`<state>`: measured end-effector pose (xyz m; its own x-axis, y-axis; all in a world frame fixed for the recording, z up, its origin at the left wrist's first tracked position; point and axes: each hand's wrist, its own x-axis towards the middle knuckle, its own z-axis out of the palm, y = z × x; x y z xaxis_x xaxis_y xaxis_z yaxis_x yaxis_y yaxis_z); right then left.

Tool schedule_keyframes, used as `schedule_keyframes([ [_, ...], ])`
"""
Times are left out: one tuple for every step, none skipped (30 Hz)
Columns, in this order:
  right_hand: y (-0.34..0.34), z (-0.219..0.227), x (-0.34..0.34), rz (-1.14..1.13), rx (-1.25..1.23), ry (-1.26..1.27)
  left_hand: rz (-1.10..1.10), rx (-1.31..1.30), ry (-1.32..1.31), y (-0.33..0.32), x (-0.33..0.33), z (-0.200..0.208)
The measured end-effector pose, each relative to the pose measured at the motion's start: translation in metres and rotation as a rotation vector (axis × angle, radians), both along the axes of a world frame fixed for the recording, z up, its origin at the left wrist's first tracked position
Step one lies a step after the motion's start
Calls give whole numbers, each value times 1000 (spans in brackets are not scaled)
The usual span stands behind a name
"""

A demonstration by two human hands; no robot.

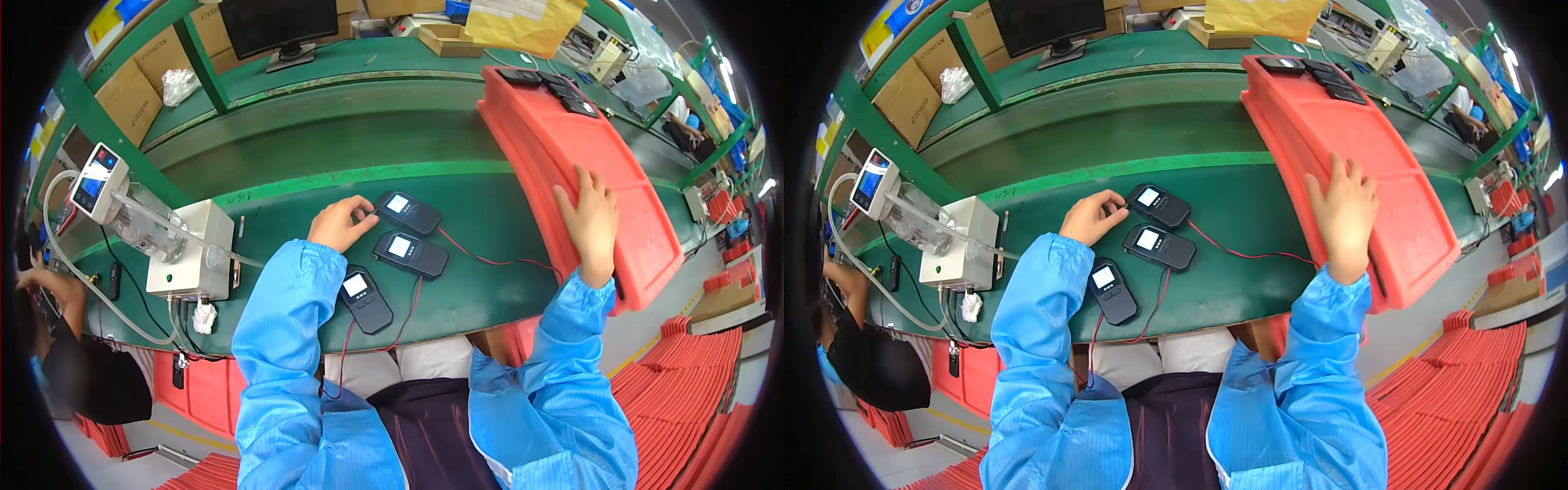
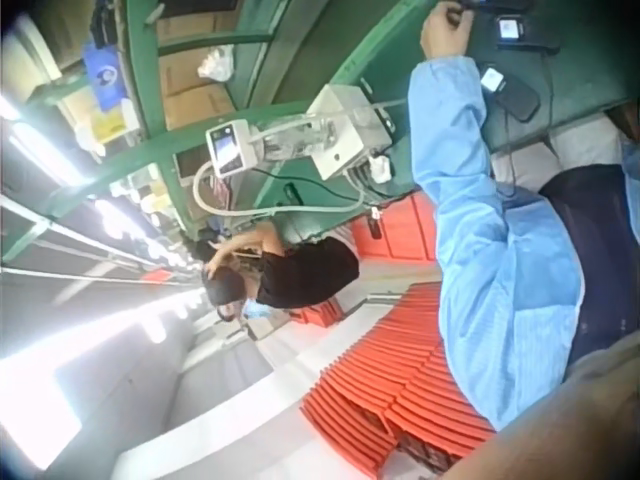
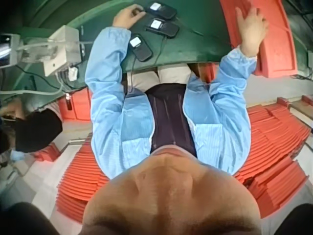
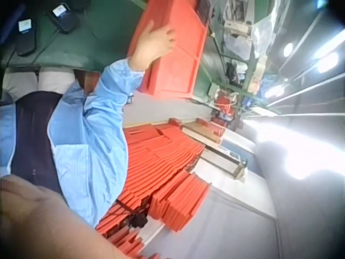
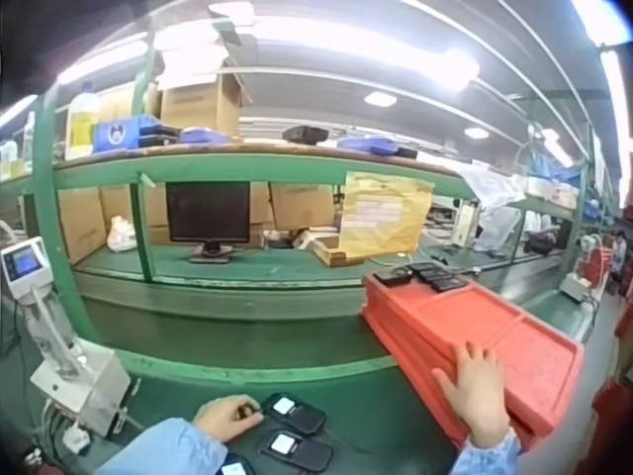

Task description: The worker is connecting wires to small electronic components and placing them into organized trays at a testing station.

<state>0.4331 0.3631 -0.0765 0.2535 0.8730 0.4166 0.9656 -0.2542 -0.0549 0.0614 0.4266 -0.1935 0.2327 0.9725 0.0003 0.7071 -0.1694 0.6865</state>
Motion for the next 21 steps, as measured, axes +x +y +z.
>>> schedule_keyframes([
  [3, -4, -16, 101, 122, -83, 0, 5, 34, 1, -2, -1],
  [6, -8, -29, 202, 245, -166, 1, 10, 68, 3, -3, -2],
  [9, -12, -40, 206, 242, -161, 2, 14, 102, 4, -4, -4],
  [14, -13, -54, 241, 191, -169, 5, 14, 109, 6, -6, -5],
  [18, -15, -65, 275, 140, -178, 8, 49, 104, 7, -6, -9],
  [21, -16, -72, 308, 88, -189, 9, 84, 97, 8, -5, -12],
  [24, -19, -64, 306, 89, -186, 7, 119, 88, 9, -6, -15],
  [27, -25, -45, 235, 117, -191, 2, 120, 88, 10, -8, -16],
  [29, -26, -30, 170, 143, -198, 0, 145, 84, 9, -9, -16],
  [29, -25, -18, 166, 142, -202, -5, 170, 78, 9, -9, -16],
  [25, -21, -2, 168, 149, -139, -17, 195, 64, 10, -2, -18],
  [20, -15, 13, 167, 157, -77, -30, 193, 52, 10, 0, -19],
  [16, -11, 24, 165, 165, -16, -20, 215, 79, 11, -3, -20],
  [12, -6, 34, 144, 164, -29, -14, 239, 105, 12, -2, -20],
  [9, -1, 43, 133, 177, -11, -33, 241, 92, 14, 1, -20],
  [6, 1, 47, 124, 188, 13, -13, 240, 98, 14, 0, -21],
  [3, 1, 50, 117, 200, 38, 9, 239, 106, 15, 2, -22],
  [-2, -2, 53, 106, 198, 35, -2, 238, 103, 16, 8, -23],
  [-7, -5, 53, 94, 181, 46, -2, 208, 102, 16, 13, -22],
  [-12, -9, 53, 84, 164, 59, 0, 178, 103, 15, 17, -22],
  [-13, -12, 51, 80, 145, 76, 8, 147, 108, 13, 19, -21],
])
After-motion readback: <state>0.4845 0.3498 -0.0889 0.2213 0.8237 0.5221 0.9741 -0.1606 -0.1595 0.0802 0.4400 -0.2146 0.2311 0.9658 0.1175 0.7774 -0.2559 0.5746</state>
